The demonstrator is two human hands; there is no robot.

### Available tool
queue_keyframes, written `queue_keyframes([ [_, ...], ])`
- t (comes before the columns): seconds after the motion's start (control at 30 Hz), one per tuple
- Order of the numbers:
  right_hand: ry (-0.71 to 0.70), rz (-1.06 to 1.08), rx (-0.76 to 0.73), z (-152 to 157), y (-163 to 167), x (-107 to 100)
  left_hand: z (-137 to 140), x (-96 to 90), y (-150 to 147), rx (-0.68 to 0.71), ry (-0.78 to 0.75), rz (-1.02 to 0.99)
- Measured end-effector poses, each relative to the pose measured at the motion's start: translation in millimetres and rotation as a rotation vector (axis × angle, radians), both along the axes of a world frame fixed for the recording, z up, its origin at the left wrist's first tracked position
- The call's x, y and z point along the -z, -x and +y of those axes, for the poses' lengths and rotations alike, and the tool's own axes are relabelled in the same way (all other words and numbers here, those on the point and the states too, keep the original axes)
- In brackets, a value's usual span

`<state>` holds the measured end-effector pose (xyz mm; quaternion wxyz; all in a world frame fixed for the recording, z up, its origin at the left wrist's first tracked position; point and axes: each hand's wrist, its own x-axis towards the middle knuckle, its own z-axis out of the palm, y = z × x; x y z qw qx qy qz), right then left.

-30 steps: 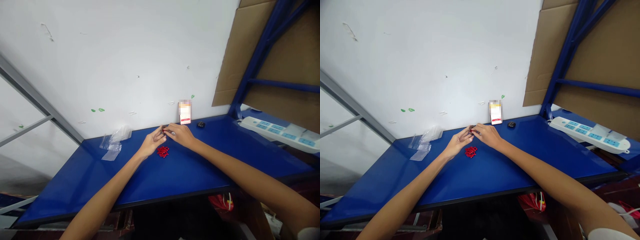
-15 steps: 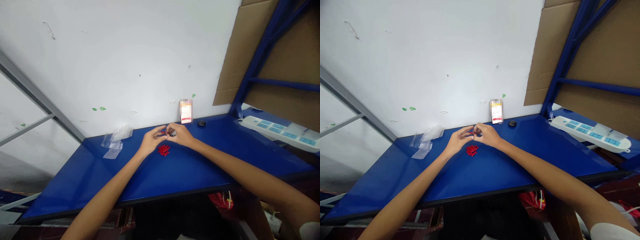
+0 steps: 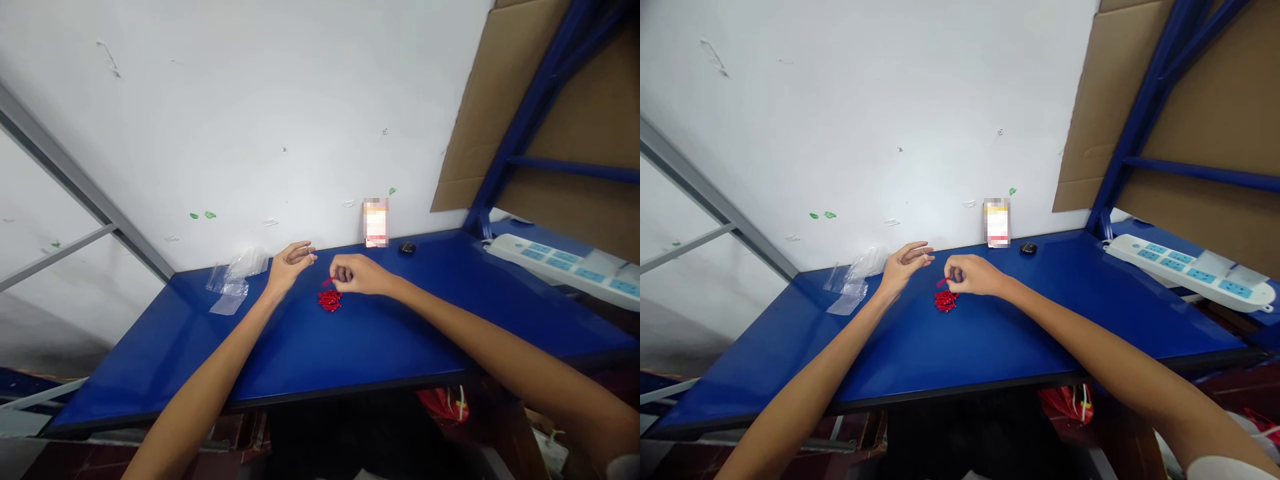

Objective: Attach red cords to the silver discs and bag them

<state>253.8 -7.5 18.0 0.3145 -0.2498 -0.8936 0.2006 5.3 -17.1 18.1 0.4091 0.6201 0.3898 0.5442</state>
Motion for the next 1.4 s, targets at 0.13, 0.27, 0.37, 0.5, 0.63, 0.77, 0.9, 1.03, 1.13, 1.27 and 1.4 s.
queue_keyframes([
  [0.13, -0.041, -0.163, -0.168, -1.8, -3.6, -3.1, 1.8, 2.9, 1.5, -0.036, -0.004, 0.049],
  [0.27, -0.056, -0.103, -0.095, -1.3, -6.2, -5.3, -5.0, 1.8, -6.8, -0.006, -0.028, 0.145],
  [0.37, -0.103, 0.016, 0.001, -0.4, -6.8, -7.2, -11.3, -1.0, -12.6, 0.024, -0.022, 0.149],
  [0.5, -0.219, 0.094, 0.034, -1.9, -3.2, -4.1, -19.5, 1.5, -22.1, 0.05, 0.009, 0.083],
  [0.63, -0.32, 0.201, 0.029, -3.6, 1.7, 1.9, -28.1, 9.4, -37.1, 0.019, -0.065, 0.065],
  [0.77, -0.388, 0.17, 0.097, 4.7, -6.9, -2.9, -30.4, 9.2, -40.0, 0.044, -0.102, 0.118],
  [0.9, -0.426, -0.11, 0.224, 26.8, -30.4, -12.1, -24.0, 1.7, -22.5, -0.101, -0.217, 0.422],
  [1.03, -0.417, -0.387, 0.111, 43.3, -47.5, -14.4, -16.0, -1.6, -5.7, -0.228, -0.305, 0.614],
  [1.13, -0.386, -0.454, 0.064, 45.4, -50.8, -13.9, -13.2, 0.0, -0.9, -0.238, -0.339, 0.808],
  [1.27, -0.329, -0.475, 0.073, 43.6, -52.4, -13.1, -14.2, 3.4, -2.0, -0.184, -0.376, 1.029],
  [1.4, -0.257, -0.453, 0.085, 42.4, -54.9, -12.3, -16.5, 4.1, -4.5, -0.176, -0.39, 1.039],
])
